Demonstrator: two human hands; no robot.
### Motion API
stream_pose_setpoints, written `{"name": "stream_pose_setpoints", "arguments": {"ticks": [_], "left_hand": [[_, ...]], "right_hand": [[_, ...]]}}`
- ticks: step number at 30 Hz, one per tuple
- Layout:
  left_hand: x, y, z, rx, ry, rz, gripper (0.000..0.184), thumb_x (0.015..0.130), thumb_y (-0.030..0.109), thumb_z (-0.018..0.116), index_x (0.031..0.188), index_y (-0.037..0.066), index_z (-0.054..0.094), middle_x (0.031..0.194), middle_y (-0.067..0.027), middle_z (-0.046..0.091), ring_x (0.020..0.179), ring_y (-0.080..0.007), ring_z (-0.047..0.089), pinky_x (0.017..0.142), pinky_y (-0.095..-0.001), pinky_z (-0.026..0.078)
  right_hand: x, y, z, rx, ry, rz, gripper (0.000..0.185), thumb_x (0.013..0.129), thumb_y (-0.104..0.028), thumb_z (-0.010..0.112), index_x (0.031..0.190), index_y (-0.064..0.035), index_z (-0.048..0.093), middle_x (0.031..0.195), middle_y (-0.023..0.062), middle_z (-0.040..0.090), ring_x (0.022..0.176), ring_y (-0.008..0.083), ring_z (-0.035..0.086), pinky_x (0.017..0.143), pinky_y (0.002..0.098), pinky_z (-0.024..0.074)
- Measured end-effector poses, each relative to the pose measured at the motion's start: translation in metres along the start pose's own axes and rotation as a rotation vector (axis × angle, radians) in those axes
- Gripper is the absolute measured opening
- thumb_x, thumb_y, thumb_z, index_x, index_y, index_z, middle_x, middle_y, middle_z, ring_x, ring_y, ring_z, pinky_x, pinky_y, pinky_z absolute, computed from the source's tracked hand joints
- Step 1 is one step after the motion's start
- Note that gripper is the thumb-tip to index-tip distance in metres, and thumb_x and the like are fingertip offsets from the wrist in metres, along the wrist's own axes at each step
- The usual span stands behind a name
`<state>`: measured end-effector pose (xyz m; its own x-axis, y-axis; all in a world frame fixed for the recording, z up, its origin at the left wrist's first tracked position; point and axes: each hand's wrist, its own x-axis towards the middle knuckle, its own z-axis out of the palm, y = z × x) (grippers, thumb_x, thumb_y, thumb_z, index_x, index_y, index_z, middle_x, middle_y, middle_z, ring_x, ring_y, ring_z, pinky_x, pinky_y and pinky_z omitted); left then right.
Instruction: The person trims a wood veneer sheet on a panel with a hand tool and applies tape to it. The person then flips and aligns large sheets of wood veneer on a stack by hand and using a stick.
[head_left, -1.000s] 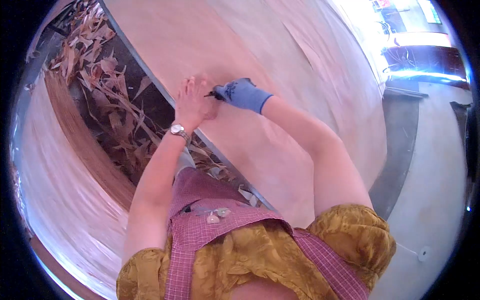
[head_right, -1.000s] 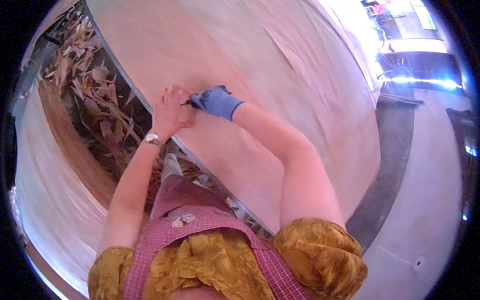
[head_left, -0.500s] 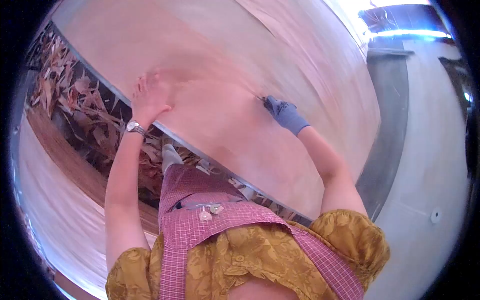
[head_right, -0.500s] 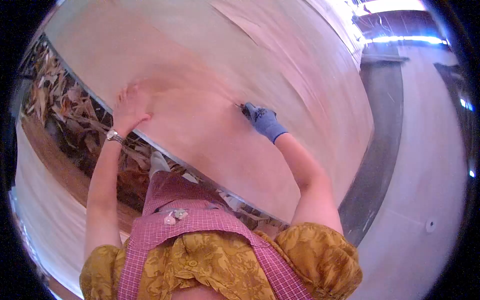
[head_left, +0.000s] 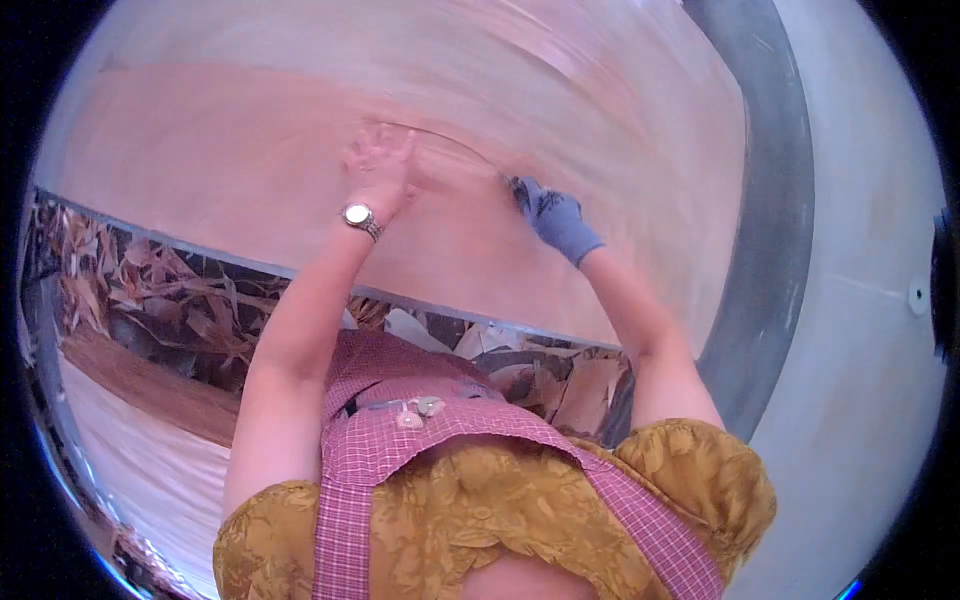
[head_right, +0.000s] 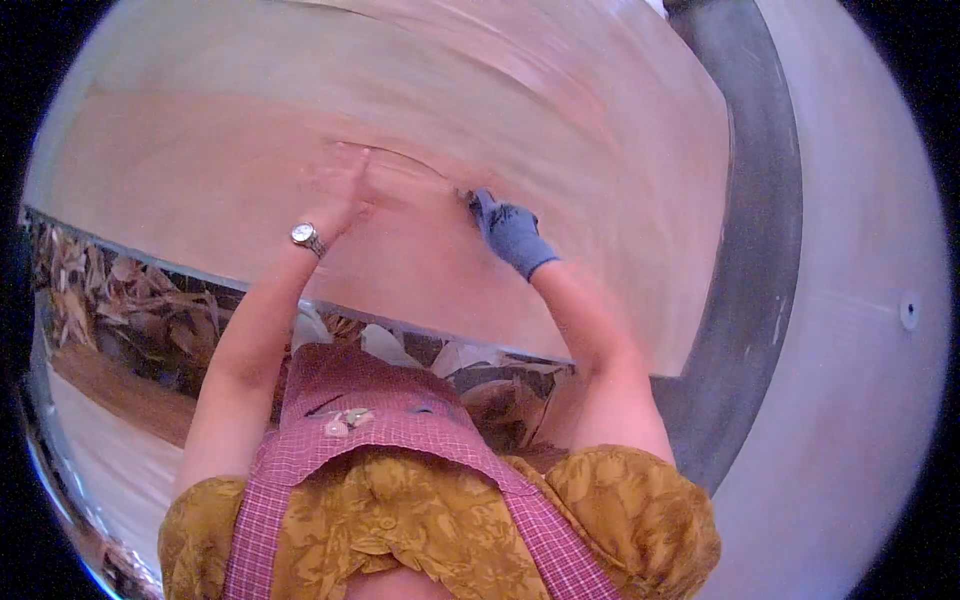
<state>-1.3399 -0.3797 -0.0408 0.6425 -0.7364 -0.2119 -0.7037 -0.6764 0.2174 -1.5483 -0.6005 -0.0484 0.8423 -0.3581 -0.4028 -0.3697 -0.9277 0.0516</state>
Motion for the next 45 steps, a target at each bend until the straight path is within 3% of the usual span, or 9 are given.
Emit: {"name": "stream_pose_setpoints", "arguments": {"ticks": [4, 7, 16, 19, 33, 38, 40, 41, 45], "left_hand": [[0.018, 0.053, 0.060, 0.393, 0.235, 0.113, 0.077, 0.077, 0.039, 0.073, 0.144, 0.023, 0.039, 0.150, -0.0109, 0.036, 0.138, -0.0390, 0.030, 0.108, -0.0624, 0.024], [-0.013, 0.129, 0.064, -0.134, 0.104, 0.315, 0.070, 0.080, 0.038, 0.067, 0.143, 0.023, 0.040, 0.149, -0.0100, 0.037, 0.137, -0.0375, 0.031, 0.109, -0.0608, 0.024], [-0.013, 0.162, 0.095, 0.199, 0.186, 0.357, 0.056, 0.085, 0.027, 0.061, 0.139, 0.020, 0.047, 0.148, -0.0089, 0.035, 0.139, -0.0342, 0.026, 0.111, -0.0632, 0.017], [-0.046, 0.185, 0.110, -0.199, 0.203, 0.501, 0.054, 0.086, 0.027, 0.058, 0.139, 0.021, 0.046, 0.147, -0.0084, 0.036, 0.140, -0.0331, 0.026, 0.111, -0.0636, 0.014], [-0.069, 0.181, 0.121, -0.099, 0.213, 0.542, 0.053, 0.090, 0.032, 0.053, 0.141, 0.022, 0.042, 0.149, -0.0072, 0.036, 0.141, -0.0296, 0.025, 0.111, -0.0612, 0.017], [-0.035, 0.134, 0.084, -0.322, 0.142, 0.635, 0.053, 0.087, 0.020, 0.056, 0.139, 0.019, 0.046, 0.142, -0.0085, 0.047, 0.136, -0.0219, 0.035, 0.106, -0.0527, 0.029], [0.009, 0.081, 0.058, -0.328, 0.216, 0.658, 0.054, 0.086, 0.016, 0.057, 0.139, 0.016, 0.046, 0.141, -0.0101, 0.048, 0.136, -0.0211, 0.036, 0.105, -0.0498, 0.032], [0.027, 0.058, 0.014, -0.316, -0.074, 0.388, 0.059, 0.086, 0.013, 0.056, 0.142, 0.014, 0.041, 0.144, -0.0111, 0.044, 0.139, -0.0240, 0.032, 0.107, -0.0503, 0.031], [0.101, -0.103, 0.022, 0.136, 0.194, 0.275, 0.073, 0.083, -0.002, 0.050, 0.150, 0.008, 0.023, 0.152, -0.0167, 0.030, 0.143, -0.0332, 0.023, 0.115, -0.0529, 0.020]], "right_hand": [[-0.035, 0.019, 0.032, 0.139, 0.070, 0.098, 0.021, 0.097, -0.028, 0.045, 0.111, -0.0127, 0.050, 0.085, 0.0184, 0.068, 0.073, 0.0360, 0.067, 0.057, 0.0490, 0.0515], [-0.041, 0.018, 0.027, 0.104, 0.118, 0.067, 0.022, 0.096, -0.027, 0.045, 0.113, -0.0130, 0.050, 0.083, 0.0191, 0.068, 0.071, 0.0369, 0.067, 0.058, 0.0496, 0.0520], [-0.134, -0.002, 0.062, 0.220, -0.195, 0.440, 0.032, 0.094, -0.025, 0.048, 0.120, -0.0059, 0.042, 0.082, 0.0213, 0.068, 0.074, 0.0383, 0.068, 0.064, 0.0491, 0.0534], [-0.133, -0.002, 0.081, 0.358, -0.173, 0.487, 0.037, 0.093, -0.027, 0.051, 0.120, -0.0050, 0.040, 0.081, 0.0234, 0.067, 0.074, 0.0389, 0.068, 0.065, 0.0488, 0.0534], [-0.287, -0.137, 0.154, 0.585, -0.044, 0.664, 0.029, 0.093, -0.023, 0.050, 0.116, -0.0054, 0.046, 0.082, 0.0239, 0.066, 0.072, 0.0401, 0.066, 0.060, 0.0483, 0.0519], [-0.210, -0.126, 0.088, 0.712, 0.242, 0.760, 0.028, 0.094, -0.018, 0.050, 0.119, -0.0055, 0.053, 0.093, 0.0217, 0.065, 0.079, 0.0377, 0.065, 0.069, 0.0469, 0.0510], [-0.149, -0.136, 0.068, 0.649, 0.456, 0.532, 0.025, 0.090, -0.017, 0.055, 0.113, -0.0081, 0.058, 0.095, 0.0170, 0.064, 0.084, 0.0341, 0.064, 0.070, 0.0460, 0.0494], [-0.119, -0.141, 0.067, 0.527, 0.499, 0.417, 0.026, 0.088, -0.017, 0.057, 0.112, -0.0088, 0.058, 0.096, 0.0154, 0.063, 0.085, 0.0328, 0.063, 0.071, 0.0453, 0.0490], [-0.045, -0.164, 0.075, 0.241, 0.510, 0.264, 0.031, 0.079, -0.020, 0.063, 0.109, -0.0109, 0.059, 0.098, 0.0093, 0.061, 0.088, 0.0279, 0.060, 0.075, 0.0430, 0.0472]]}}
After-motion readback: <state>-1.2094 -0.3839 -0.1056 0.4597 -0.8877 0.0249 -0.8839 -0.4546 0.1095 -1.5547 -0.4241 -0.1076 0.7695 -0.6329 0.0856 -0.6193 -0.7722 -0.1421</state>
